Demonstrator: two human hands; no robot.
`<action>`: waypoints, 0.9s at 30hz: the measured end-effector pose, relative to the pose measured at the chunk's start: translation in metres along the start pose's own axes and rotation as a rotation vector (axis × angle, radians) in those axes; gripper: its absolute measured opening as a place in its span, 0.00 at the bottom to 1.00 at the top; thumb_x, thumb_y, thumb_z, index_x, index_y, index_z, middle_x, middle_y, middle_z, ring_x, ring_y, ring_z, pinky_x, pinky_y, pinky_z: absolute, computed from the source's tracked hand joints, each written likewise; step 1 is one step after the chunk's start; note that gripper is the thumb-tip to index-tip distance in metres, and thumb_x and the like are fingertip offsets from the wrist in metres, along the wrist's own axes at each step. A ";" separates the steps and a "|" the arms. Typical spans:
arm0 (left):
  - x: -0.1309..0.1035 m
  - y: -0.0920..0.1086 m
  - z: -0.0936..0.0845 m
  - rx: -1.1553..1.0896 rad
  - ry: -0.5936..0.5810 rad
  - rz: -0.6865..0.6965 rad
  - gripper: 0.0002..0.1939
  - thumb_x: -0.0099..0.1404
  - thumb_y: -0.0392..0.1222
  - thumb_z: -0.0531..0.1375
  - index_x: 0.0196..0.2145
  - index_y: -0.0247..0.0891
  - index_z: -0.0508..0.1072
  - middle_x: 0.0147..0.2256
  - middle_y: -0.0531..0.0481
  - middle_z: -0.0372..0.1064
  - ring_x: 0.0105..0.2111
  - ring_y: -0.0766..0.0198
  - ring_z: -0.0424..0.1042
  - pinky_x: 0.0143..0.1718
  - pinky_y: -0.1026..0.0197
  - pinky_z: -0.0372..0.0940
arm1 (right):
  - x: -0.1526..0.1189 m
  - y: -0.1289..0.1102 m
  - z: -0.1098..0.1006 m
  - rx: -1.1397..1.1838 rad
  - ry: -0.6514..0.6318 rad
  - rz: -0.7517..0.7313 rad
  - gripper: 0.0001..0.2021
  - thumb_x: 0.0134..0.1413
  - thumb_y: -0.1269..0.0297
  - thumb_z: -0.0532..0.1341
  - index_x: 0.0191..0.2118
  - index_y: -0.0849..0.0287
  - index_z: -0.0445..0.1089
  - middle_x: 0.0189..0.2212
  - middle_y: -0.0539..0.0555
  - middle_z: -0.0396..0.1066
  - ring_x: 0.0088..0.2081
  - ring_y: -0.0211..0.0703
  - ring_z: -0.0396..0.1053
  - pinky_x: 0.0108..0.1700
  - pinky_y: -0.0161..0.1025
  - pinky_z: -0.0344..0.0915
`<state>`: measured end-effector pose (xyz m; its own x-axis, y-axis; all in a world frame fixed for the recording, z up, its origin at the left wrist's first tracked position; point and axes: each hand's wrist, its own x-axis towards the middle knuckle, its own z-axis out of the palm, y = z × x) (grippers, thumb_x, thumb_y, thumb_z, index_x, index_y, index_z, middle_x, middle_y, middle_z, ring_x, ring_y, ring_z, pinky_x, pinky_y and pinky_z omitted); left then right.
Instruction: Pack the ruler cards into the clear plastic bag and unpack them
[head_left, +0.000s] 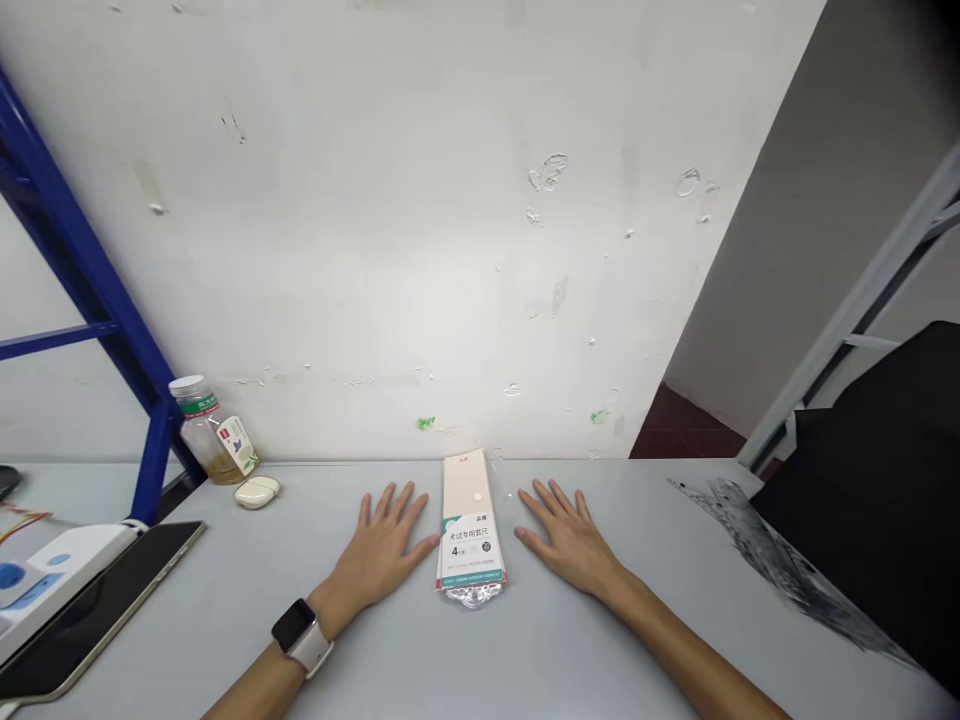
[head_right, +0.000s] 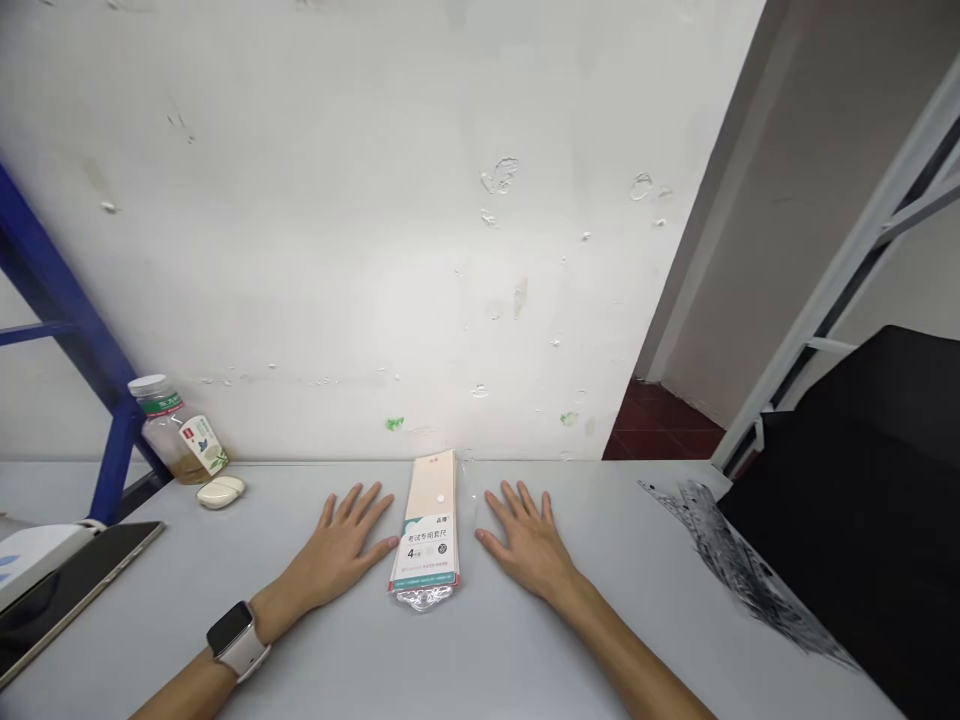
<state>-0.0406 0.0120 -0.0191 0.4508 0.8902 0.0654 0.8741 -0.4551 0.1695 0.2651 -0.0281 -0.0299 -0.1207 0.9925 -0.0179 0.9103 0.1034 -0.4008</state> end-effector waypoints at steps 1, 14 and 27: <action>0.000 0.000 -0.001 0.002 -0.001 0.000 0.37 0.68 0.67 0.44 0.66 0.44 0.55 0.68 0.43 0.44 0.67 0.40 0.38 0.63 0.33 0.34 | 0.000 0.000 0.000 -0.002 -0.002 0.000 0.35 0.60 0.37 0.44 0.68 0.47 0.48 0.70 0.50 0.39 0.70 0.55 0.32 0.67 0.60 0.26; 0.000 -0.002 0.002 0.069 0.015 0.016 0.36 0.68 0.67 0.43 0.66 0.46 0.54 0.68 0.45 0.44 0.67 0.41 0.40 0.63 0.33 0.39 | -0.001 -0.004 -0.004 -0.096 -0.041 0.016 0.36 0.60 0.35 0.38 0.69 0.47 0.45 0.70 0.49 0.37 0.70 0.54 0.31 0.68 0.60 0.28; 0.000 -0.006 0.007 0.082 0.044 0.041 0.35 0.69 0.66 0.43 0.66 0.46 0.54 0.68 0.44 0.45 0.67 0.41 0.41 0.62 0.33 0.40 | -0.001 -0.003 -0.002 -0.090 -0.030 0.008 0.37 0.60 0.35 0.38 0.68 0.48 0.46 0.70 0.51 0.38 0.70 0.53 0.31 0.67 0.61 0.28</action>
<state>-0.0445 0.0151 -0.0274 0.4795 0.8701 0.1141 0.8679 -0.4894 0.0850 0.2636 -0.0291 -0.0268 -0.1238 0.9911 -0.0486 0.9432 0.1023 -0.3162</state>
